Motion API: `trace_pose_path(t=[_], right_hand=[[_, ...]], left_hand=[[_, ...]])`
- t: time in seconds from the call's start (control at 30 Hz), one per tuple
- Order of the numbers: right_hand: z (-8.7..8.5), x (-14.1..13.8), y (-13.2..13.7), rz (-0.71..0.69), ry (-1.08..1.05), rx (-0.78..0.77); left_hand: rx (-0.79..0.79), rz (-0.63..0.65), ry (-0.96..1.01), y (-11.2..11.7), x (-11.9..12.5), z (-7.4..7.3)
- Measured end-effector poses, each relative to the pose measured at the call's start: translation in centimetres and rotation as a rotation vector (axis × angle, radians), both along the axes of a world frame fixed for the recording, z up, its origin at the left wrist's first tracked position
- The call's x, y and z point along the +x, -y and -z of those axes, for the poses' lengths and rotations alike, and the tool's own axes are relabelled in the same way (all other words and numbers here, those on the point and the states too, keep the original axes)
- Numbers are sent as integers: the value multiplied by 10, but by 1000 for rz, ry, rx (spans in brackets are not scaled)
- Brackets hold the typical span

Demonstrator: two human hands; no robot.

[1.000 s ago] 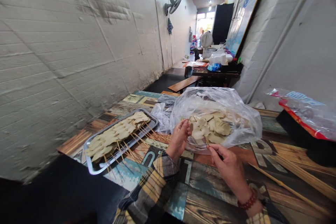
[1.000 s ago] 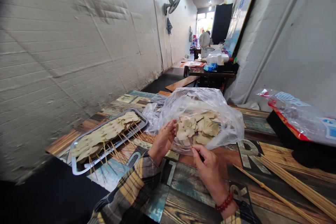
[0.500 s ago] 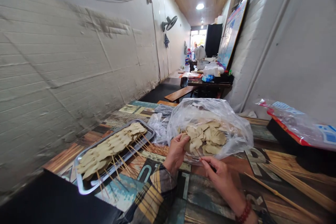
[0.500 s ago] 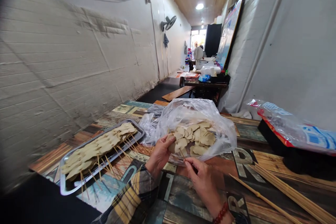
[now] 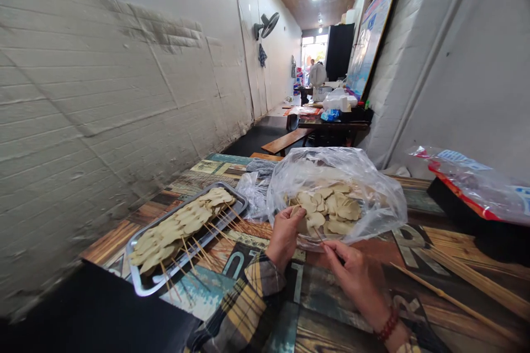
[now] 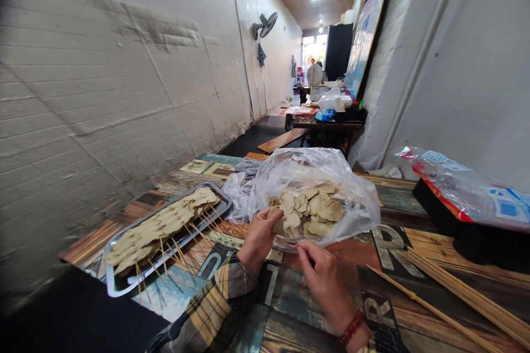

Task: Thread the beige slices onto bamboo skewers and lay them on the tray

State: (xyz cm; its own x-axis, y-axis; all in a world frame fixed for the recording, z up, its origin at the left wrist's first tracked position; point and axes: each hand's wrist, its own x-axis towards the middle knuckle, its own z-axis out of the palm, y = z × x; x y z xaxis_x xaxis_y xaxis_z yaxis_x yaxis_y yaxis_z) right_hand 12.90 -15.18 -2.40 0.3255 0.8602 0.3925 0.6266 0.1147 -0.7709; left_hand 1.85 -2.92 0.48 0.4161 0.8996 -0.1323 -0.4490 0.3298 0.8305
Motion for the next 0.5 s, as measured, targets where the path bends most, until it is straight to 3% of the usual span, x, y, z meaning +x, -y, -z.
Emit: trace_pose_path(t=[0.5], right_hand=[[-2,0,-4,21,-41,15]], left_hand=[[2,90,8,7,3,-3]])
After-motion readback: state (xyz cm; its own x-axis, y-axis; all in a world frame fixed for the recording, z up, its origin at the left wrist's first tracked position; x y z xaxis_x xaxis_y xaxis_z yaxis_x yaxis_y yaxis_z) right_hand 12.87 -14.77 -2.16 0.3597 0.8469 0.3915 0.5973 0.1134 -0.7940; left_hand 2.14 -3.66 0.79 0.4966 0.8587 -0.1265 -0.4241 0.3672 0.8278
